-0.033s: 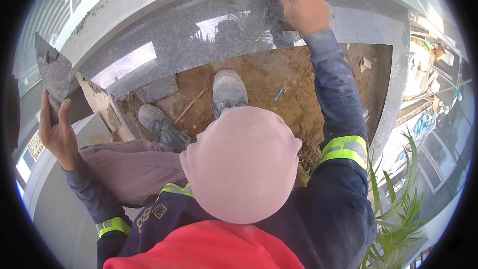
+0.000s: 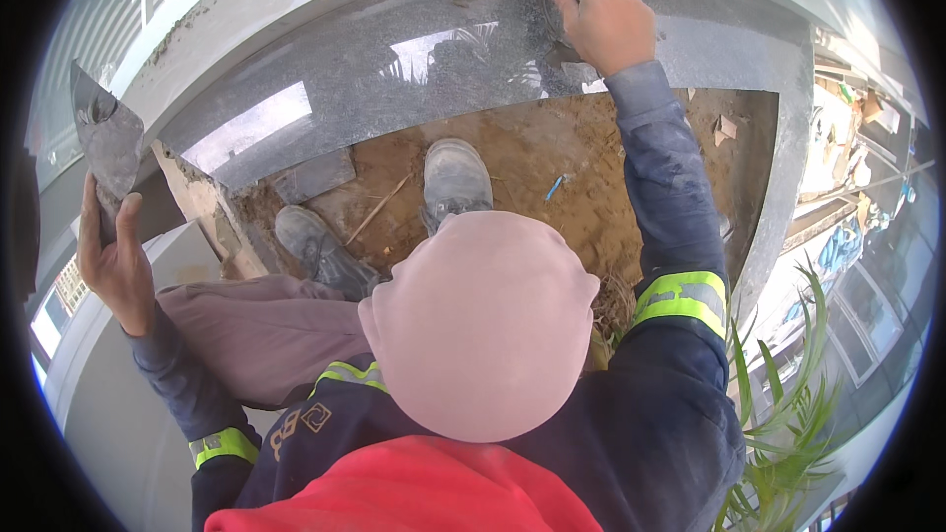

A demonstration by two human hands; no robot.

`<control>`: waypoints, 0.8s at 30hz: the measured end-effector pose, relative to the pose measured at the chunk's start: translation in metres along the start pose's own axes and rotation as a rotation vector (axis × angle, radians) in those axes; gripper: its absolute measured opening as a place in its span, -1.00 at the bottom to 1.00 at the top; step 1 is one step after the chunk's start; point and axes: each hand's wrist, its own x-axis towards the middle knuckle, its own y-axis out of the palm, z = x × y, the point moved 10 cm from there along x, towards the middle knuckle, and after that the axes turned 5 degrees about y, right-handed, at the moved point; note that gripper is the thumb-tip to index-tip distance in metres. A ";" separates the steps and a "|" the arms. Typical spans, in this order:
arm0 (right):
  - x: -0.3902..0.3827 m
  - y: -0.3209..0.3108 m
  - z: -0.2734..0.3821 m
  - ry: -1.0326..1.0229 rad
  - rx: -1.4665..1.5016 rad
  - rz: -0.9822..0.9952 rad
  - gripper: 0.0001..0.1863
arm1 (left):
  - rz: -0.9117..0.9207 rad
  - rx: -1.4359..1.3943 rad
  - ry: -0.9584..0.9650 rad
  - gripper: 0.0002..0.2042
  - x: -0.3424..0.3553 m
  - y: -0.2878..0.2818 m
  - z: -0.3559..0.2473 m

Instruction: The person applies a gray mortar-like material to a curved stone or concrete surface using a trowel and a smaller finishing tool. They spread and smooth the material along the edge, repeatedly scraping and leveling it.

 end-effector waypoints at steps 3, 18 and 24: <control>0.002 -0.019 0.019 0.015 0.090 0.027 -0.65 | 0.005 0.089 0.019 -0.51 0.001 -0.004 0.001; -0.095 0.022 0.022 0.811 1.356 0.470 -0.49 | 0.155 0.063 0.147 -0.47 0.041 0.019 0.047; -0.076 0.035 -0.025 0.808 1.141 0.627 -0.52 | 0.198 0.160 0.301 -0.44 0.034 0.023 0.046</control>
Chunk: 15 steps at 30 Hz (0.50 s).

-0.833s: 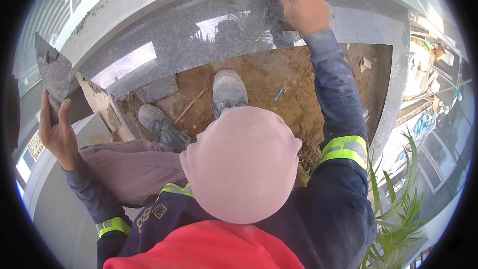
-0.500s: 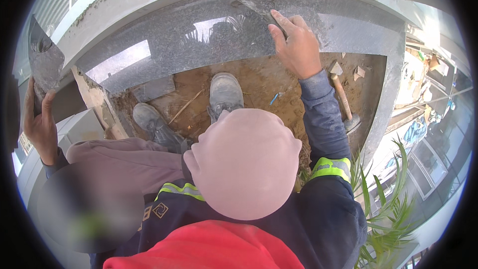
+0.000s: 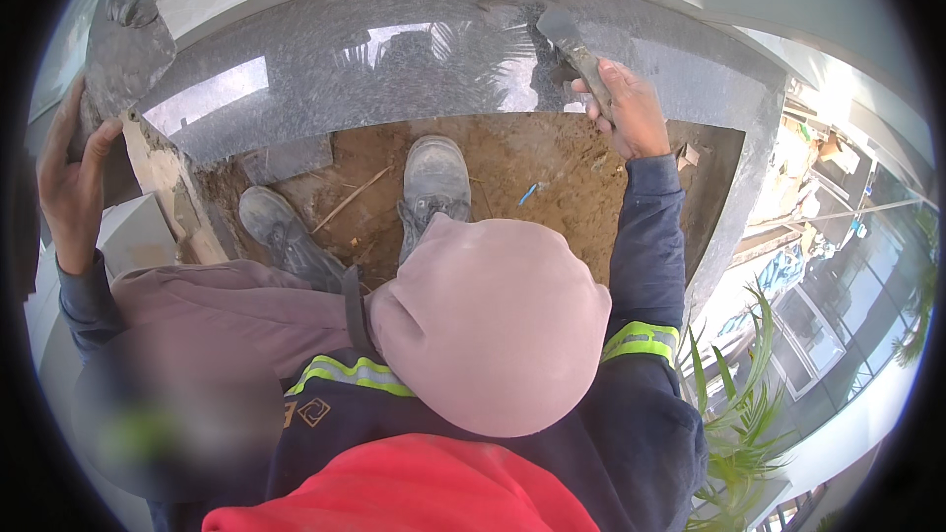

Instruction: The person applies a gray mortar-like material to a curved stone or concrete surface using a trowel and a smaller finishing tool. They spread and smooth the material along the edge, repeatedly scraping and leveling it.

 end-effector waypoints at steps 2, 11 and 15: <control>0.019 -0.005 0.001 0.043 -0.072 0.005 -0.53 | -0.001 -0.036 -0.033 -0.42 -0.003 -0.001 0.005; 0.022 0.139 0.050 -0.141 -0.515 0.292 -0.56 | -0.015 -0.160 -0.054 -0.44 0.000 0.003 0.008; -0.011 0.168 0.075 -0.576 -0.590 0.168 -0.58 | -0.002 -0.126 -0.041 -0.46 -0.001 0.002 0.005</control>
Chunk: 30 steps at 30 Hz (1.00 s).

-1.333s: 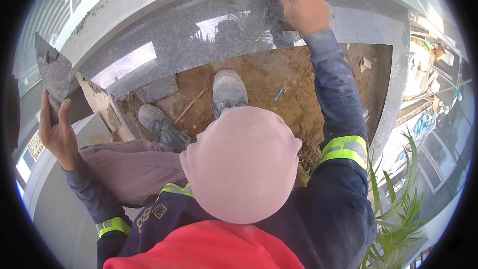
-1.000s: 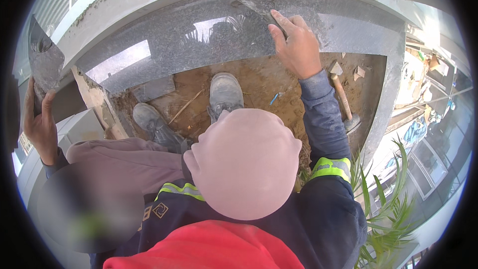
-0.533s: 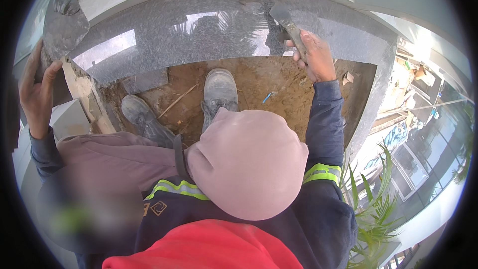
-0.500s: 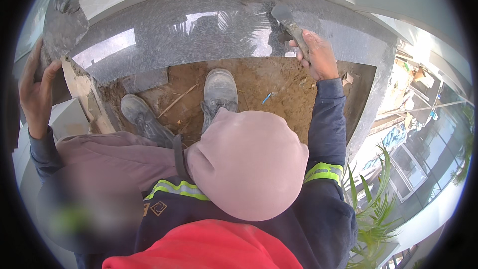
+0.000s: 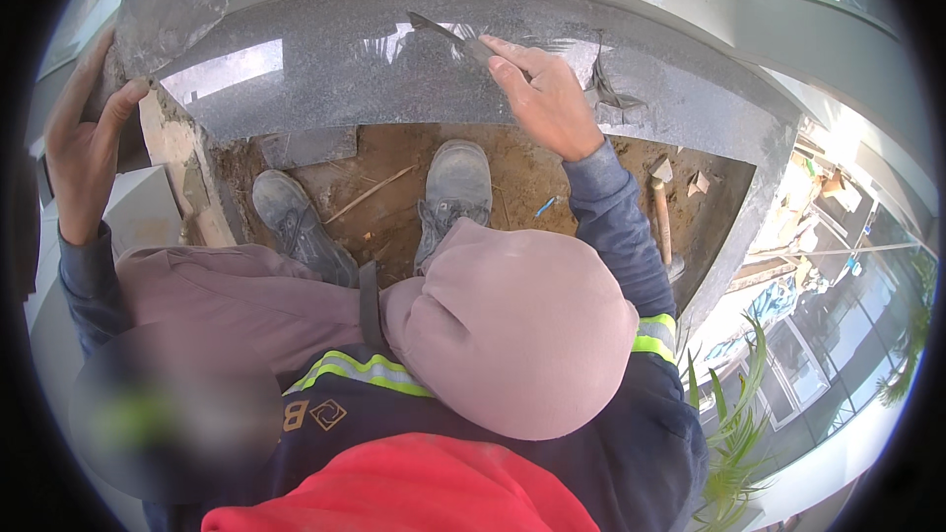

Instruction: The person applies a gray mortar-like material to a curved stone or concrete surface using a trowel and a smaller finishing tool. They spread and smooth the material along the edge, repeatedly scraping and leveling it.

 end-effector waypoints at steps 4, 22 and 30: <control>-0.017 0.004 0.005 -0.104 -0.223 -0.313 -0.53 | 0.023 0.017 -0.096 -0.44 -0.005 -0.001 0.024; 0.005 0.032 -0.033 -0.105 -0.363 -0.430 -0.49 | 0.054 -0.046 -0.090 -0.40 0.006 0.016 0.025; 0.014 0.000 -0.009 -0.032 -0.416 -0.222 -0.52 | 0.002 -0.099 -0.047 -0.40 0.010 0.012 0.018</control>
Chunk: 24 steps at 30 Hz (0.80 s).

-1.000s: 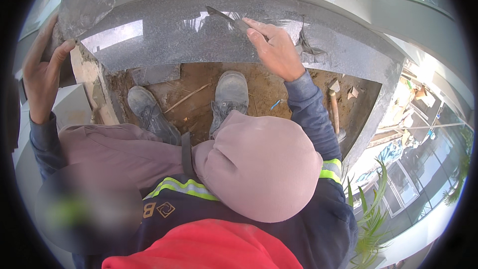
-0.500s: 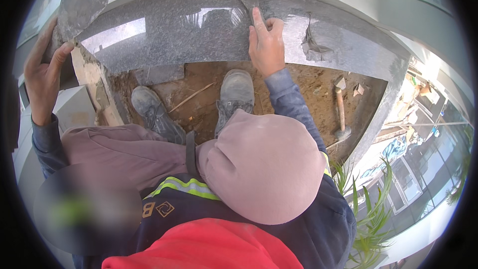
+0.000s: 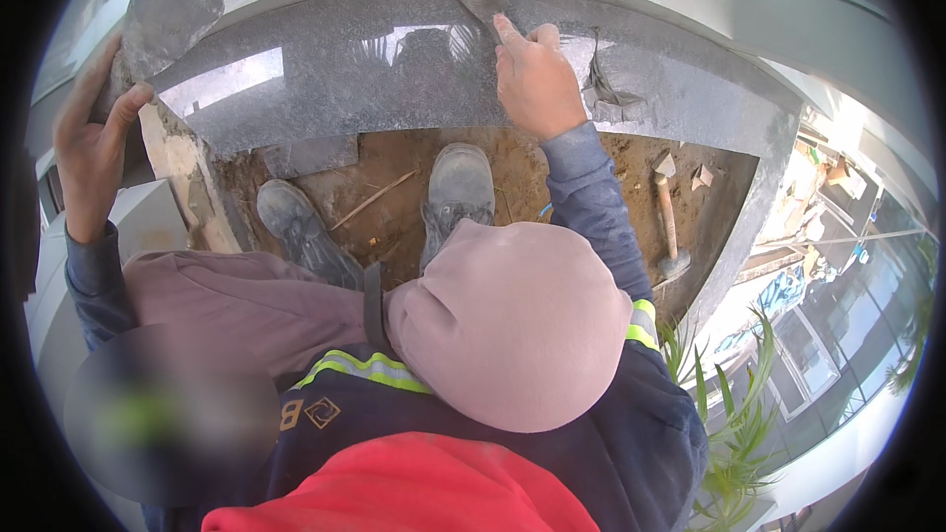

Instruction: The person applies a gray mortar-like material to a curved stone or concrete surface using a trowel and a smaller finishing tool. They spread and smooth the material along the edge, repeatedly scraping and leveling it.

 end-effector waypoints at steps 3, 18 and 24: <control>-0.008 -0.006 -0.007 -0.021 0.007 -0.045 -0.51 | 0.002 0.100 0.096 -0.41 0.002 -0.006 -0.016; -0.017 0.029 -0.033 -0.054 0.091 -0.173 -0.45 | 0.075 0.053 -0.045 -0.42 0.002 0.007 0.003; -0.004 0.011 -0.025 0.014 0.079 0.005 -0.52 | 0.050 -0.020 -0.031 -0.42 0.008 0.009 0.001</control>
